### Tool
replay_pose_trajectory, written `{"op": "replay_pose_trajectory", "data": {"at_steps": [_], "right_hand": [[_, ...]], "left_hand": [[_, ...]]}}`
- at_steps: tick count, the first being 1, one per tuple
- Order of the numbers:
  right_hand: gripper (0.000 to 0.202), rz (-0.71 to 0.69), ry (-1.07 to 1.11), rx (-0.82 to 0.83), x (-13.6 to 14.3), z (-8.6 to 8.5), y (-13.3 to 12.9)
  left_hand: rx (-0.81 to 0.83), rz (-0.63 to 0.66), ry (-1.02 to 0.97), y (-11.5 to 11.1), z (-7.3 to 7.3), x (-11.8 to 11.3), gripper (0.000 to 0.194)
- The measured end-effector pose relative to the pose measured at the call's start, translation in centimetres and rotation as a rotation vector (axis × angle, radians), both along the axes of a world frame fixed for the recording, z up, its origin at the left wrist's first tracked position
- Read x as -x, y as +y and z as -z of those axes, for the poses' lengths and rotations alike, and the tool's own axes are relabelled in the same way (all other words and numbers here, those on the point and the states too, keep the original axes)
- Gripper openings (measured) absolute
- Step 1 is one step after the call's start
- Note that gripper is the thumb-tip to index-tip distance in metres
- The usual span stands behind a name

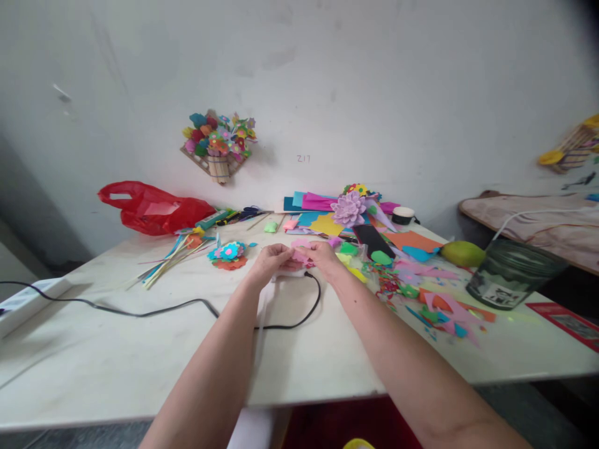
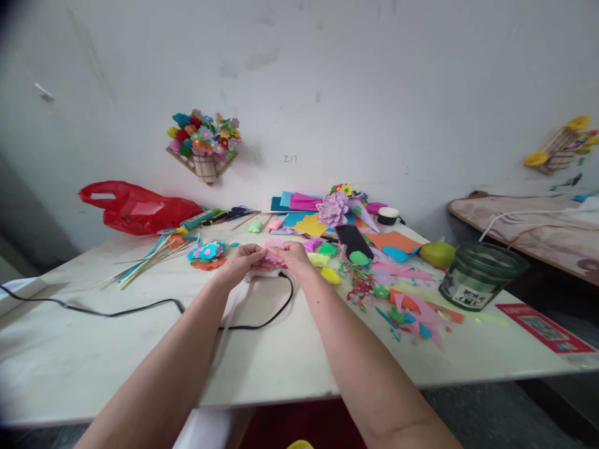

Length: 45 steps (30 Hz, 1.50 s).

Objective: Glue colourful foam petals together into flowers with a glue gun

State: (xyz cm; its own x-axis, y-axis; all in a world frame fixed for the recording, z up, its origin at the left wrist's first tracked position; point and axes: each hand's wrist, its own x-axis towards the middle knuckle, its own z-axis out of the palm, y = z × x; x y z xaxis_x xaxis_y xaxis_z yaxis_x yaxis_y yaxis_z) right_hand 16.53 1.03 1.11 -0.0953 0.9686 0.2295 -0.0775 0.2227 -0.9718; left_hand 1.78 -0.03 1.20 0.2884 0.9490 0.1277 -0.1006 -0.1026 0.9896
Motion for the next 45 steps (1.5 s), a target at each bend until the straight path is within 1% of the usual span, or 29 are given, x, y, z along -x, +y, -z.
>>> {"op": "replay_pose_trajectory", "data": {"at_steps": [5, 10, 19, 23, 26, 29, 34, 37, 42, 45], "right_hand": [[0.037, 0.006, -0.015, -0.024, -0.01, 0.10, 0.03], [0.036, -0.030, 0.024, -0.003, -0.05, -0.04, -0.12], [0.037, 0.014, 0.020, -0.012, -0.11, 0.43, 0.36], [0.035, -0.017, 0.017, 0.019, -0.19, 0.36, 0.32], [0.036, -0.010, 0.034, 0.039, -0.31, 0.22, 0.31], [0.037, 0.002, 0.056, 0.043, -0.38, 0.13, 0.33], [0.034, -0.030, 0.061, 0.066, -0.11, 0.03, 0.10], [0.033, -0.010, 0.049, 0.082, 0.09, 0.13, 0.12], [0.032, 0.018, 0.038, 0.029, 0.12, 0.57, 0.57], [0.031, 0.047, -0.011, 0.008, 0.15, 0.74, 0.68]], "left_hand": [[0.021, 0.013, 0.004, -0.17, -0.22, -0.14, 0.029], [0.001, -0.004, -0.008, -0.01, -0.08, -0.05, 0.028], [-0.006, -0.030, -0.008, 0.12, 0.10, 0.02, 0.029], [-0.012, -0.048, -0.005, 0.20, 0.13, 0.08, 0.029], [-0.012, -0.059, -0.004, 0.17, 0.10, 0.10, 0.029], [-0.014, -0.061, 0.001, 0.12, 0.08, 0.08, 0.029], [-0.022, -0.048, 0.017, 0.11, 0.06, 0.01, 0.029], [-0.009, -0.049, 0.031, -0.05, -0.08, -0.10, 0.030], [0.006, -0.066, 0.050, -0.45, -0.45, -0.36, 0.030], [0.010, -0.068, 0.050, -0.43, -0.48, -0.40, 0.030]]}}
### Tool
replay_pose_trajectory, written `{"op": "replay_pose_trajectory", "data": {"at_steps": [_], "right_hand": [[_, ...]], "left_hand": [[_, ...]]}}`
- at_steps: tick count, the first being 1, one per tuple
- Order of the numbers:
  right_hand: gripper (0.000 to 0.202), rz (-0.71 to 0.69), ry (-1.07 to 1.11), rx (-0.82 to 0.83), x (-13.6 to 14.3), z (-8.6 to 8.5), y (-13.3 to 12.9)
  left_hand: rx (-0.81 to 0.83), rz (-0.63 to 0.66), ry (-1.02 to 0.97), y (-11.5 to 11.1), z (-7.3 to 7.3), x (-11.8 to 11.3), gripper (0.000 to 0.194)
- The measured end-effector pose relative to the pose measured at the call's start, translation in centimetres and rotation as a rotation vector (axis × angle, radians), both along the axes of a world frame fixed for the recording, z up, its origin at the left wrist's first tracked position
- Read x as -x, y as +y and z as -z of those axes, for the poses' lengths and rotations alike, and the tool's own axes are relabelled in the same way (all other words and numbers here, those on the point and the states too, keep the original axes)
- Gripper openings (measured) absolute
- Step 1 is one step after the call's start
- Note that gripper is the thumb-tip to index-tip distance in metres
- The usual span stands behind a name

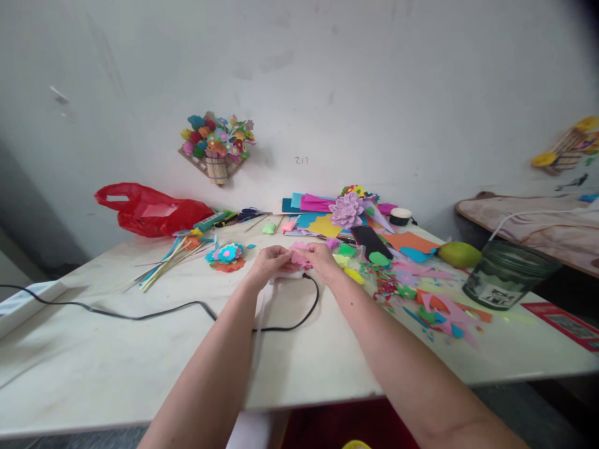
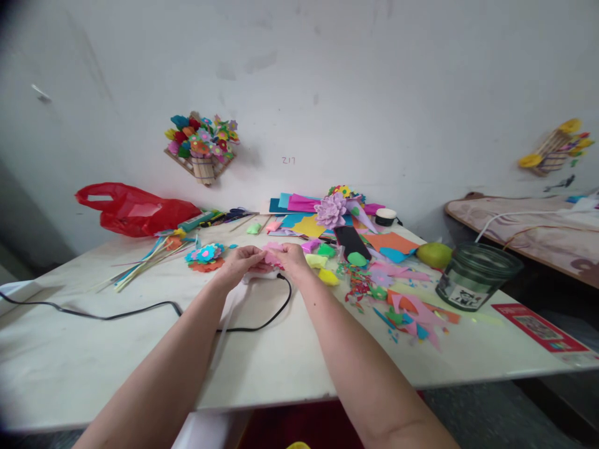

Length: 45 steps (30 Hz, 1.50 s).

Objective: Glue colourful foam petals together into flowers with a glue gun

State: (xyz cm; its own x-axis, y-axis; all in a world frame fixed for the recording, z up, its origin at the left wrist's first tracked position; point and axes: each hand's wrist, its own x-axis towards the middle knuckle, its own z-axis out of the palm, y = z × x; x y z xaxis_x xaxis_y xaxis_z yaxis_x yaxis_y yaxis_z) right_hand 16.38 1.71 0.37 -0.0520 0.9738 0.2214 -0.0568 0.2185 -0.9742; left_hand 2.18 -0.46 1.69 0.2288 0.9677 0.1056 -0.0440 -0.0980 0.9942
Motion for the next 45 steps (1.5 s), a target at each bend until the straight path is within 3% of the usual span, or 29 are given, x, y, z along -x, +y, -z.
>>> {"op": "replay_pose_trajectory", "data": {"at_steps": [5, 12, 25, 35, 45], "right_hand": [[0.034, 0.012, -0.052, -0.035, -0.04, -0.08, -0.27], [0.040, -0.056, 0.054, 0.013, -0.13, -0.38, -0.38], [0.037, -0.014, 0.068, 0.029, -0.05, -0.86, -0.75], [0.037, 0.017, 0.060, 0.012, -0.13, -0.25, -0.17], [0.033, -0.058, 0.071, 0.004, -0.12, -0.53, -0.56]], "left_hand": [[-0.020, -0.001, 0.001, 0.36, 0.31, 0.19, 0.030], [-0.027, -0.009, -0.001, 0.57, 0.48, 0.28, 0.030], [-0.043, -0.007, 0.007, 0.22, 0.13, 0.15, 0.031], [-0.062, -0.015, -0.017, 0.40, 0.16, 0.26, 0.031], [-0.071, -0.016, -0.005, 0.56, 0.24, 0.31, 0.030]]}}
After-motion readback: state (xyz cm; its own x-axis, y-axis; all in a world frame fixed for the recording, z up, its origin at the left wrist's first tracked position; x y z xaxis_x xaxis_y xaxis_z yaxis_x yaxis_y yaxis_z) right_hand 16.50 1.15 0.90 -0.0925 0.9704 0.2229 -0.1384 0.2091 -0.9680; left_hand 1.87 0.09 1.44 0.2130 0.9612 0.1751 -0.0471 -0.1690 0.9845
